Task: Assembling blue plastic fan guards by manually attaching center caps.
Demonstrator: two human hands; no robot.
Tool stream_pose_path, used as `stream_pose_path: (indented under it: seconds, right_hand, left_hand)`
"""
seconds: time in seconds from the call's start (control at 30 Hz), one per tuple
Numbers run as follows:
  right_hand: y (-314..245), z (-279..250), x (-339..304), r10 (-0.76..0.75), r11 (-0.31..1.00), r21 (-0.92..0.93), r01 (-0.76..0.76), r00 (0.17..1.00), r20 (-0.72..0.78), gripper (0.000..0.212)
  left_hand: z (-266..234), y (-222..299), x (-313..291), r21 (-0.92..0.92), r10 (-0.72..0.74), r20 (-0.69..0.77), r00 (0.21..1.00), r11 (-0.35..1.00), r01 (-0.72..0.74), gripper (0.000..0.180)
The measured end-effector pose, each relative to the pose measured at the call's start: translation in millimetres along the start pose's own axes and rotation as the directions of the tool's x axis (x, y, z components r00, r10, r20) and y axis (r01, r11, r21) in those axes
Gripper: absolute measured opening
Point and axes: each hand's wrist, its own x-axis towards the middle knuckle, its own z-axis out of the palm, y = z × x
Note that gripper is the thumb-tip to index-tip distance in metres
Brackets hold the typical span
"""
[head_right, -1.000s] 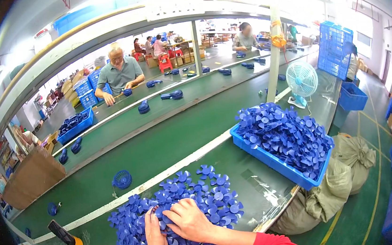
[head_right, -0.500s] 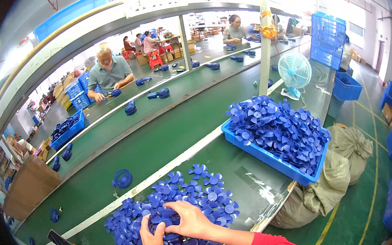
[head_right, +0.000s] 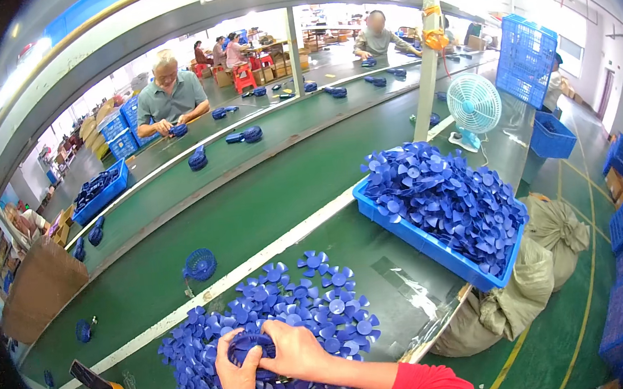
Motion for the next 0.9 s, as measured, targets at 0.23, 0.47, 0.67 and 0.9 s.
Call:
stream_pose_path:
  seconds: [0.23,0.47,0.67,0.9]
  right_hand:
    - [38,-33,64,0.107,0.988,0.085,-0.13,0.964,0.243,0.069]
    - [89,-71,136,0.456,0.612,0.738,-0.285,0.89,-0.034,0.056]
    - [136,-55,118,0.128,0.992,0.008,-0.128,0.99,-0.053,0.026]
    - [102,-24,125,-0.261,0.811,-0.464,0.355,0.931,0.256,0.035]
  left_hand:
    - [-44,6,19,-0.084,0.059,0.073,0.996,0.995,-0.053,0.058]
    - [-92,-6,87,0.267,-0.066,0.226,0.972,0.964,0.003,0.03]
    - [-84,-55,183,0.459,-0.11,0.213,0.971,0.888,0.0,0.03]
    - [-13,-65,253,0.807,-0.198,-0.2,0.96,0.522,0.276,0.049]
